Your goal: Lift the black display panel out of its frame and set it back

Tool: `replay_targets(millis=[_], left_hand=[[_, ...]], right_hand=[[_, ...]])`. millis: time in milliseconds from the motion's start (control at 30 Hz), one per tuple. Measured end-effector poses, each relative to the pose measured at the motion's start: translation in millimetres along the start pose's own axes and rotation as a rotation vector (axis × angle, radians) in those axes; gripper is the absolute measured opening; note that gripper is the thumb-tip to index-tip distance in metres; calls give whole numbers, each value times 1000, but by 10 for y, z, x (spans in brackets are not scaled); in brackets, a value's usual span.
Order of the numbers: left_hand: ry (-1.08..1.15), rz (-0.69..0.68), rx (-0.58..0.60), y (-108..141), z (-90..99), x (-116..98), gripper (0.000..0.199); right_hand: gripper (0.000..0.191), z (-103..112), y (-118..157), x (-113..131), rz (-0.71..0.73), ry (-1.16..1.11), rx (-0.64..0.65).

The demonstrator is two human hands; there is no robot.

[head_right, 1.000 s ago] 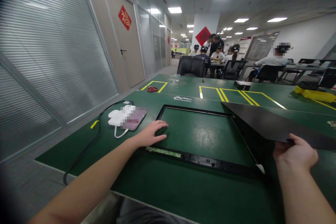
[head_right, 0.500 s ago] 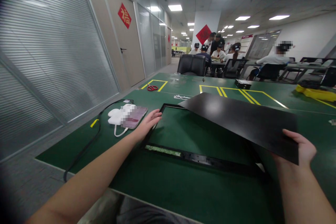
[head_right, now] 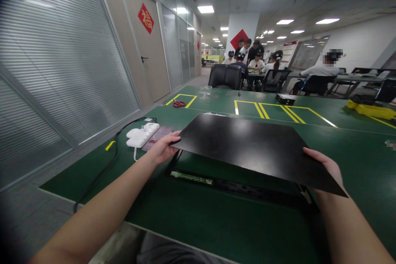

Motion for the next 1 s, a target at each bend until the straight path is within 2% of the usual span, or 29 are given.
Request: replay_targets(millis=[67,133,233,300,433,533,667,800,900,1000], left_hand=[[2,-42,-41,-5,18,-37,48],[-4,-79,-71,-1,25,-81,47],[-23,-119,-82,30,2,-152,43],[-31,-124,-74,60,-23,-191,40],[-23,-97,-107,101,-33,-216,35],[-10,-76,-133,99,2,-200,30],[16,-94,-164,78,45,-187,27],[50,-153,-191,77,27,-194,25],[49,-164,-221,83,-9,-179,22],[15,-141,-207,84,-41,-139,30]], right_hand=[[9,-16,-14,-6,-126,158,30],[15,-34,-31,-31,-200,277,126],[15,-59,-57,-67,-137,267,223],[21,-68,-71,-78,-64,209,212],[31,-81,-77,-83,-21,201,189],[31,-91,-72,-98,0,225,152],[31,-113,-74,-149,11,253,163],[31,-127,-95,-196,30,273,214],[30,-115,-127,-201,22,269,199],[27,-95,-156,-181,25,287,177]])
Point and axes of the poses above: each hand's wrist, its own y-axis away from the middle knuckle, its own z-axis out of the back of the hand, x = y × z, the point moved 1 cm from there along -y, towards the middle knuckle, and after that the axes turned 4 degrees about -z, right-handed, at the moved point
